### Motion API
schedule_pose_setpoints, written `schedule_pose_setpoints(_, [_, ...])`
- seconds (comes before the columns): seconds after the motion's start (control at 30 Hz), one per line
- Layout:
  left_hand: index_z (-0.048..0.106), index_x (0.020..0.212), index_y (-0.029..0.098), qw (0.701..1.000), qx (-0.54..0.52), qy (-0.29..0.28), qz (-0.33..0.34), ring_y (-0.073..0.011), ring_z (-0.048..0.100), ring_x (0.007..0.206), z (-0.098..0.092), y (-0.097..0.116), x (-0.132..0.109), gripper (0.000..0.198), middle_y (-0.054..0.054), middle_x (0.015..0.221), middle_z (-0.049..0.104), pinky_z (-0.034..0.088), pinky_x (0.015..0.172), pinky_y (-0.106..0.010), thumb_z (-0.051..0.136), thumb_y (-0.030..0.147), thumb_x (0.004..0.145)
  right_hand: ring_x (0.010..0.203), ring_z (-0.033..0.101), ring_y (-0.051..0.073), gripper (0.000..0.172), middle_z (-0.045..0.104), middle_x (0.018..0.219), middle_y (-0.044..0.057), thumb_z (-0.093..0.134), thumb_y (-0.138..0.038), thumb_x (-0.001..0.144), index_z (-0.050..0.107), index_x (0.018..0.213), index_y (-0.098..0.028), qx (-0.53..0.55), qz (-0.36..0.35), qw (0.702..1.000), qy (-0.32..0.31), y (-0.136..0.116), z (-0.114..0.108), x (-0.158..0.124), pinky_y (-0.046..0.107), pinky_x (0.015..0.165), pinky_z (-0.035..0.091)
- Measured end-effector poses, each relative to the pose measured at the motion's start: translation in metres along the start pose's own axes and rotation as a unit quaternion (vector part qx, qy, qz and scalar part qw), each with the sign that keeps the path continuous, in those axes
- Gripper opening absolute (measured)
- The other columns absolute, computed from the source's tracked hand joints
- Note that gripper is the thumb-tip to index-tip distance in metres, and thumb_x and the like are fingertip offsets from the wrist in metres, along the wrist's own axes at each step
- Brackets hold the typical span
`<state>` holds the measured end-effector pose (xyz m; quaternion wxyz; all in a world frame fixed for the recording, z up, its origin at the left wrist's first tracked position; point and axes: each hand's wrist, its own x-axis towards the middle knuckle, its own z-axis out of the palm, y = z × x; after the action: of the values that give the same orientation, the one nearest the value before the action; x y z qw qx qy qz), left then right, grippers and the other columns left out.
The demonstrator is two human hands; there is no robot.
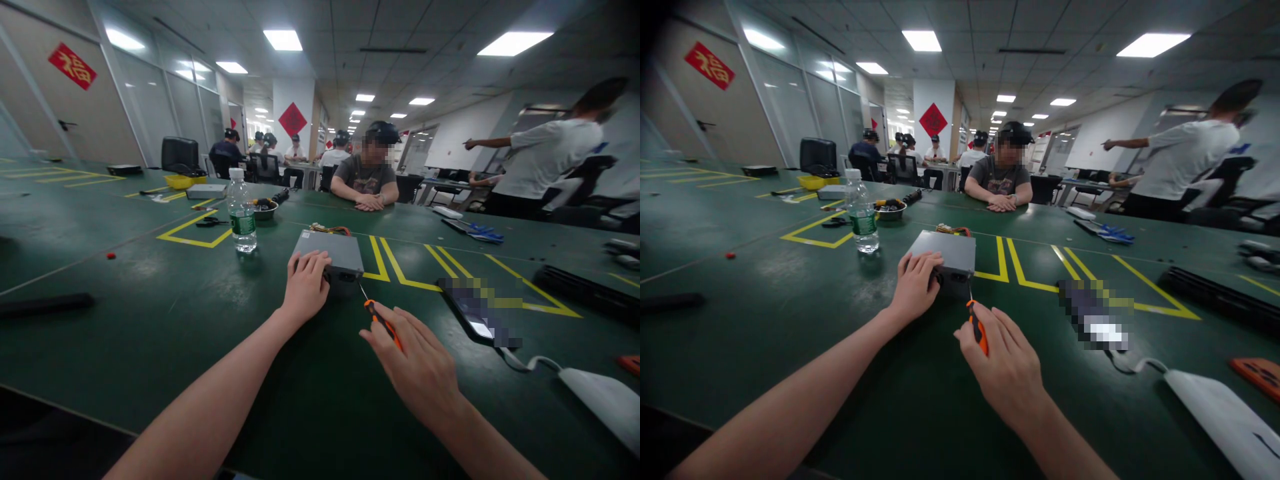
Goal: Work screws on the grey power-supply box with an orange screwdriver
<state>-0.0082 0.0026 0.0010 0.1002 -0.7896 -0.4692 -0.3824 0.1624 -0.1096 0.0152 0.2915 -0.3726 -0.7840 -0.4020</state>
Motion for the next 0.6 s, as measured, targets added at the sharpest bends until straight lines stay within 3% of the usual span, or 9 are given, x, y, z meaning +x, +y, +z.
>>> schedule_pose_setpoints(0.17, [0.049, 0.108, 0.024, 1.000, -0.002, 0.001, -0.001, -0.0186, 0.040, 0.120, -0.0005, 0.0006, -0.0001, 0.034, -0.001, 0.122, 0.054, 0.016, 0.109, -0.042, 0.045, 0.012, 0.076, 0.110, 0.051, 0.024, 0.022, 0.055, 0.114, 0.016, 0.049, -0.006, 0.080, 0.051, 0.100, -0.014, 0.022, -0.024, 0.999, -0.026, -0.0020, 0.0003, -0.0034, 0.039, 0.087, 0.048])
schedule_pose_setpoints(0.27, [0.049, 0.108, 0.024, 1.000, -0.001, -0.001, -0.001, -0.0182, 0.040, 0.120, -0.0001, 0.0002, -0.0003, 0.034, 0.000, 0.122, 0.054, 0.015, 0.109, -0.041, 0.045, 0.012, 0.077, 0.101, 0.057, 0.020, 0.015, 0.061, 0.104, 0.012, 0.053, -0.009, 0.080, 0.053, 0.093, -0.016, -0.007, -0.043, 0.999, -0.006, -0.0016, 0.0009, -0.0027, 0.035, 0.085, 0.049])
schedule_pose_setpoints(0.4, [0.049, 0.108, 0.024, 1.000, -0.001, 0.001, -0.001, -0.0177, 0.039, 0.120, 0.0014, -0.0008, -0.0004, 0.033, 0.000, 0.123, 0.053, 0.015, 0.109, -0.041, 0.045, 0.012, 0.077, 0.092, 0.060, 0.018, 0.015, 0.063, 0.096, 0.012, 0.058, -0.019, 0.079, 0.051, 0.092, -0.015, -0.005, -0.002, 1.000, 0.007, -0.0001, 0.0015, -0.0026, 0.034, 0.084, 0.050])
schedule_pose_setpoints(0.5, [0.049, 0.107, 0.024, 1.000, -0.002, 0.004, -0.001, -0.0175, 0.039, 0.120, 0.0021, -0.0009, -0.0003, 0.033, 0.000, 0.122, 0.054, 0.015, 0.109, -0.041, 0.045, 0.012, 0.077, 0.106, 0.053, 0.024, 0.021, 0.056, 0.110, 0.017, 0.055, -0.011, 0.079, 0.048, 0.098, -0.013, 0.020, 0.009, 1.000, -0.015, 0.0000, 0.0014, -0.0039, 0.041, 0.088, 0.047])
schedule_pose_setpoints(0.6, [0.049, 0.107, 0.024, 1.000, -0.003, 0.005, -0.001, -0.0176, 0.040, 0.120, 0.0016, -0.0003, -0.0002, 0.033, 0.000, 0.122, 0.054, 0.016, 0.108, -0.040, 0.045, 0.012, 0.076, 0.115, 0.047, 0.024, 0.026, 0.052, 0.117, 0.015, 0.049, -0.003, 0.079, 0.048, 0.101, -0.017, 0.044, -0.035, 0.998, -0.029, -0.0007, 0.0006, -0.0025, 0.040, 0.088, 0.048])
